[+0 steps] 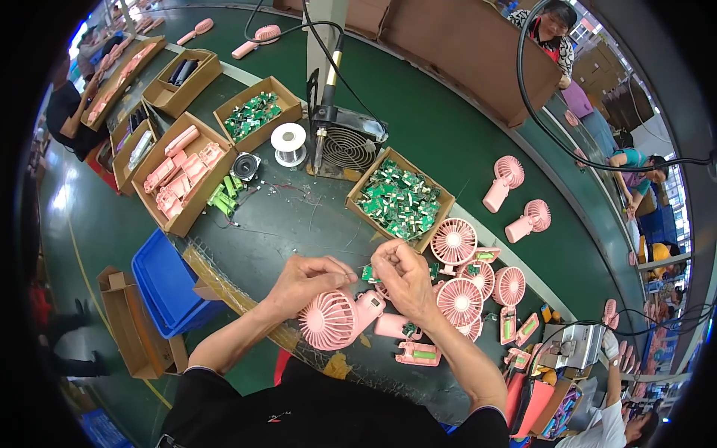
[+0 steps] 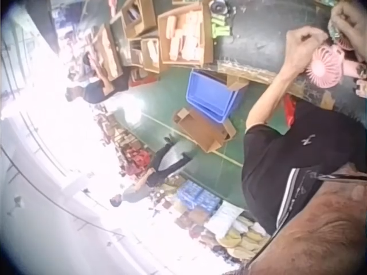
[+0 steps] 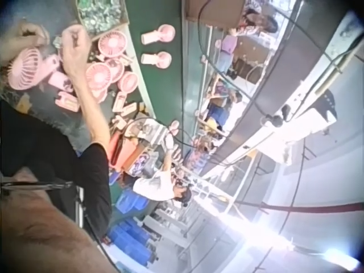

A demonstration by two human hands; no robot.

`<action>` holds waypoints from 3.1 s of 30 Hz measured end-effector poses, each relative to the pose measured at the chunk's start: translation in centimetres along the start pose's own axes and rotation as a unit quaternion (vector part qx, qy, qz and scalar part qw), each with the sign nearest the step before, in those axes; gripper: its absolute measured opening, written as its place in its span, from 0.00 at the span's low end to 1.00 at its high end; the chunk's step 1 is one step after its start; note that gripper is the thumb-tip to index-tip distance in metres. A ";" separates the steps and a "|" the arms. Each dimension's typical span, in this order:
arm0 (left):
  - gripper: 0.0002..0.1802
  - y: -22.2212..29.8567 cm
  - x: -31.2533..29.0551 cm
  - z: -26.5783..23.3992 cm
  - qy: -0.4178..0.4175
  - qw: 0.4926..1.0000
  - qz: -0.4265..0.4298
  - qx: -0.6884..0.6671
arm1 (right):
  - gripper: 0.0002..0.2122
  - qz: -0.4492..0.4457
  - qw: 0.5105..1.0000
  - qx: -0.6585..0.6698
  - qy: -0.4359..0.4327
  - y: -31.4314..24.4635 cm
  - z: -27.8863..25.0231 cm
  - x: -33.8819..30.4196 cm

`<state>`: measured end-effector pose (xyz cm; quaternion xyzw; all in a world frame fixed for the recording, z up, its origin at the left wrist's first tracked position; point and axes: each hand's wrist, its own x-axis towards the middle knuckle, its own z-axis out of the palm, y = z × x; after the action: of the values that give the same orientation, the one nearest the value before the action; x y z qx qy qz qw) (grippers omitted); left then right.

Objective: The person assembles portable electric fans by cutting wires with pliers, connecting circuit boards to fan heads, placing batteries and circuit boards into handle casings, and snapping the fan housings together by hand.

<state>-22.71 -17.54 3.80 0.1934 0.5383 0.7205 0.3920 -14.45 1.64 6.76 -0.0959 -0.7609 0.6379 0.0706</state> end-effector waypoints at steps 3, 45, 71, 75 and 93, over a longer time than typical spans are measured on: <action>0.08 0.5 0.0 -0.1 0.007 0.999 0.031 -0.034 | 0.05 -0.010 1.000 -0.012 -0.009 0.0 -0.1 0.1; 0.07 0.7 2.5 -3.5 0.058 0.992 0.064 -0.088 | 0.08 -0.030 0.999 0.017 -0.019 -1.3 3.5 5.6; 0.05 0.6 4.0 -4.6 0.081 0.975 0.006 -0.208 | 0.09 -0.066 0.998 -0.004 -0.021 -1.4 4.3 7.1; 0.05 0.5 4.1 -4.7 0.082 0.973 0.013 -0.214 | 0.09 -0.061 0.998 -0.008 -0.024 -1.4 4.3 7.1; 0.05 1.6 4.7 -5.4 0.099 0.974 0.003 -0.206 | 0.08 -0.069 0.997 -0.023 -0.023 -1.8 4.6 8.1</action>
<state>-30.02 -17.45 2.77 0.0375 0.4141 0.8326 0.3658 -23.51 -1.16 7.59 -0.0296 -0.7815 0.6160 0.0948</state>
